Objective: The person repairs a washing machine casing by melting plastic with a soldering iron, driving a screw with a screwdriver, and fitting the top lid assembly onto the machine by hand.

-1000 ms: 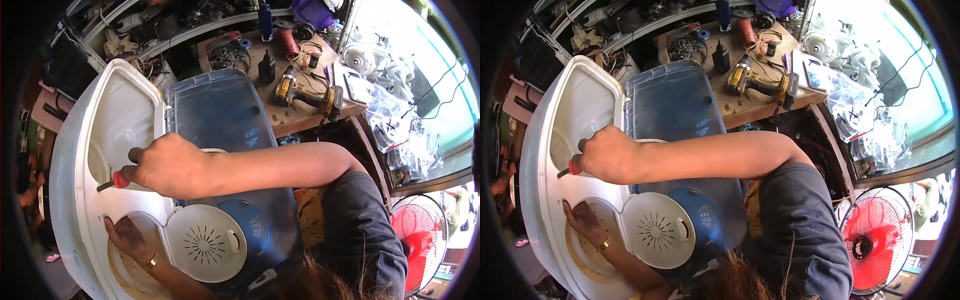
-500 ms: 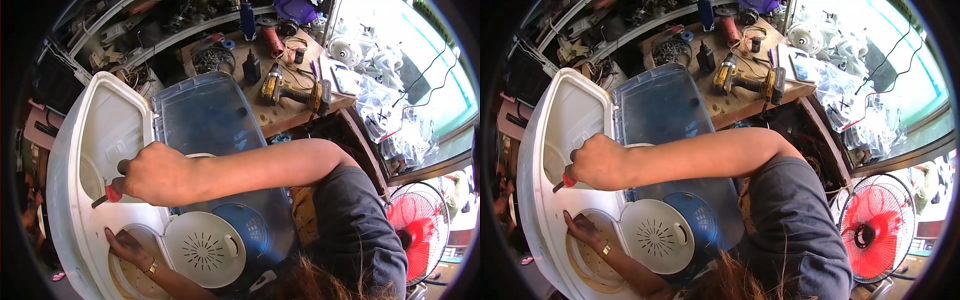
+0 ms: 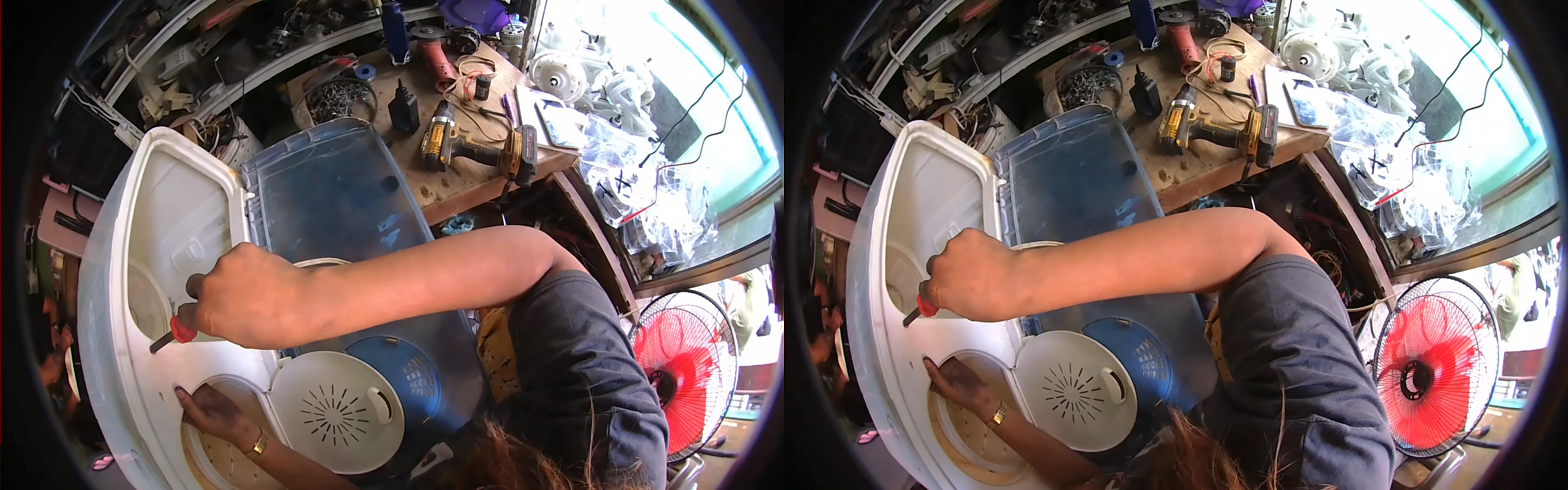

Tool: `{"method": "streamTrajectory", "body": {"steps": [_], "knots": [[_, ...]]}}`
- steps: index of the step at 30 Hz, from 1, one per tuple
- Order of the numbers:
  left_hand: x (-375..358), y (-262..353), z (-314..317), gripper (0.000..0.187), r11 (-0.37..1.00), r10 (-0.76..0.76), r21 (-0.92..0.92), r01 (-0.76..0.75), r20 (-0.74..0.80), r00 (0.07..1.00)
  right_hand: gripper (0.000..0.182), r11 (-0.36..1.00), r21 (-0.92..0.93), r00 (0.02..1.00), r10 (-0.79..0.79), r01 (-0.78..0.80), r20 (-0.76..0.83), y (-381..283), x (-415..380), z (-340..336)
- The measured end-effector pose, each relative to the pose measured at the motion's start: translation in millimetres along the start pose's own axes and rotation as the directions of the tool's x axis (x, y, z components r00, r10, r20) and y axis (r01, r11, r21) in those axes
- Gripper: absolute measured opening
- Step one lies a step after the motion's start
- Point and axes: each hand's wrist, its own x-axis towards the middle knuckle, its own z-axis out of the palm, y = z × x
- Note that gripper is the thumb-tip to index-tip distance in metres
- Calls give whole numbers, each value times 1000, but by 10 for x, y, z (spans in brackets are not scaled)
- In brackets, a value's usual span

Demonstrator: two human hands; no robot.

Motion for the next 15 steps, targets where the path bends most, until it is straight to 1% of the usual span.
{"method": "streamTrajectory", "body": {"steps": [2,5,8,10,12,14,15], "knots": [[23,-16,-51,31,1000,-14,-9,14,24,1000,28,1000,-14,1000,8,-7,21,-6,6,-21],[-61,18,197,33,998,55,-1,-55,-17,998,28,1000,-10,1000,4,-4,15,-9,6,-20],[-28,8,90,32,999,10,36,-9,-20,1000,28,1000,-25,1000,7,-6,30,-14,12,2],[41,-20,-101,31,998,-49,34,49,10,999,28,1000,-13,1000,7,-7,30,-17,11,3],[97,-58,-261,31,997,-76,14,76,48,996,27,1000,-11,999,12,-11,38,-32,3,-4],[140,-96,-376,31,997,-73,-27,76,95,993,27,1000,-19,998,22,-22,52,-49,-6,-10],[116,-78,-296,31,998,-61,-24,63,76,995,27,1000,-14,998,25,-25,50,-52,-8,-9]]}}
